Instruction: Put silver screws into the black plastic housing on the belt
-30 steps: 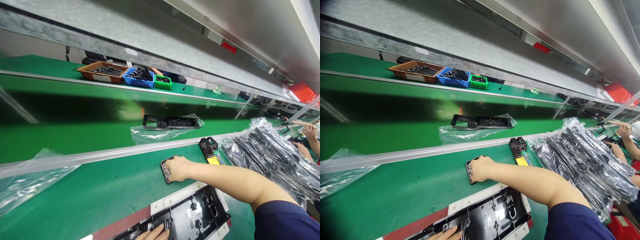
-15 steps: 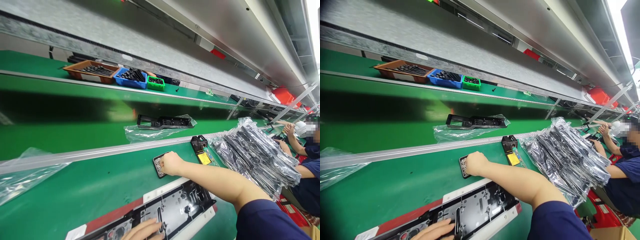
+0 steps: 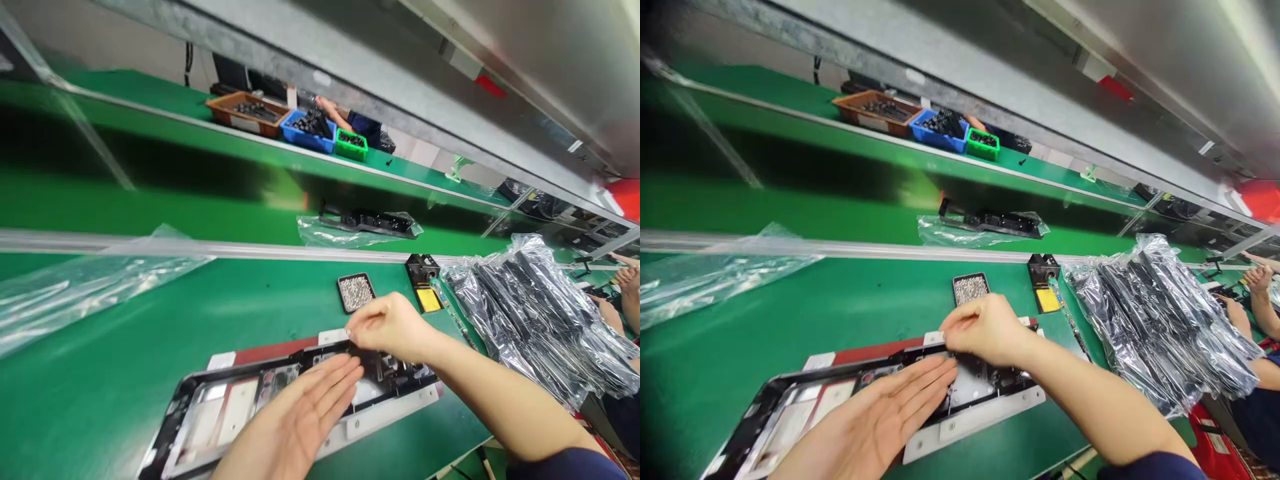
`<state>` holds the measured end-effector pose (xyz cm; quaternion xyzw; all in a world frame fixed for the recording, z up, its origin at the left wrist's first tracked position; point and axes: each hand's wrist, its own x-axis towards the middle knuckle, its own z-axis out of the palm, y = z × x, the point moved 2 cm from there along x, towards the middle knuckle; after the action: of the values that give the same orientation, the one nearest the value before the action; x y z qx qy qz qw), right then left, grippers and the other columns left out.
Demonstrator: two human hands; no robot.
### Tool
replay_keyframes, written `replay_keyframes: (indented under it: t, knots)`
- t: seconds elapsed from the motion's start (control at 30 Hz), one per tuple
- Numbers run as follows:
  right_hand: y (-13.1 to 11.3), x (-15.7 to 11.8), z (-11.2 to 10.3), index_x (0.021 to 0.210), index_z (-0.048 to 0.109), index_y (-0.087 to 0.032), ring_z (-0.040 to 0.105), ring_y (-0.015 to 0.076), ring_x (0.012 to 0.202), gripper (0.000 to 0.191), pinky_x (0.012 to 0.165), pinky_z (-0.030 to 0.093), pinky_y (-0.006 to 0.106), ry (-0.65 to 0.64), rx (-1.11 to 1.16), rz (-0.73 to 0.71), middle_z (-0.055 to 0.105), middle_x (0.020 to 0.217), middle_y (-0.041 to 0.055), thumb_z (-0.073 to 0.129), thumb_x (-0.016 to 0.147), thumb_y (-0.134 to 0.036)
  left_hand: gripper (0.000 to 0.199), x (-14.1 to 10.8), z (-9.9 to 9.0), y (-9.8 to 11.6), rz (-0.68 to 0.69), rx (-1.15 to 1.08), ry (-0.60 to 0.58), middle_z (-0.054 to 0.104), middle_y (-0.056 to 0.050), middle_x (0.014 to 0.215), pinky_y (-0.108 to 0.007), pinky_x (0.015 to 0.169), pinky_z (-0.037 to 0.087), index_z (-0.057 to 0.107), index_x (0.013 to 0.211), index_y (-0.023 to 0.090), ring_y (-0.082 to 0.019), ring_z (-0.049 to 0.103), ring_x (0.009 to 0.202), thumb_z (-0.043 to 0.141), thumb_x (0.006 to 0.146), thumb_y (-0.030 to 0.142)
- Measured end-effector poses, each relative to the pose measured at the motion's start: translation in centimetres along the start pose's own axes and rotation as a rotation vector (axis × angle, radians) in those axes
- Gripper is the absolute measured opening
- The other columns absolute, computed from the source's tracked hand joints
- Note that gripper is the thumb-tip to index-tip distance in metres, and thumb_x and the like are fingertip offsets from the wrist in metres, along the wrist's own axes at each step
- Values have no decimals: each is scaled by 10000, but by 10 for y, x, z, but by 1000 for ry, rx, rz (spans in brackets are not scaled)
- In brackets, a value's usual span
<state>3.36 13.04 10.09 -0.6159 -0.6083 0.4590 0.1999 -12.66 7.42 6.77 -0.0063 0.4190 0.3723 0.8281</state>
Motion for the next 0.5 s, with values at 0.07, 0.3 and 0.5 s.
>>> replay_keyframes:
  t: [0.07, 0.3, 0.5]
  knots:
    - [4, -33, 15, 885, 772, -68, 613, 77, 724, 198, 657, 467, 96, -49, 42, -90, 675, 868, 18, 687, 785, 80, 206, -4, 11, -10, -34, -9, -89, 635, -131, 1299, -358, 987, 574, 778, 990, 128, -294, 604, 1230, 578, 946, 105]
    - [37, -76, 27, 1043, 753, -53, 650, 104, 964, 125, 913, 498, 101, 131, 194, -574, 675, 996, 88, 671, 950, -41, 336, 5, -8, -30, -187, -168, -118, 576, -206, 1361, -420, 1006, 554, 742, 1115, 58, -348, 586, 1240, 748, 780, 72]
    - [40, -69, 22, 1031, 760, -115, 668, 79, 927, 222, 905, 518, 80, 143, 351, -610, 693, 957, 49, 699, 892, 47, 455, 12, -44, -40, -181, -176, -228, 555, -126, 1405, -364, 1107, 482, 743, 1166, 141, -320, 492, 1355, 843, 722, 143]
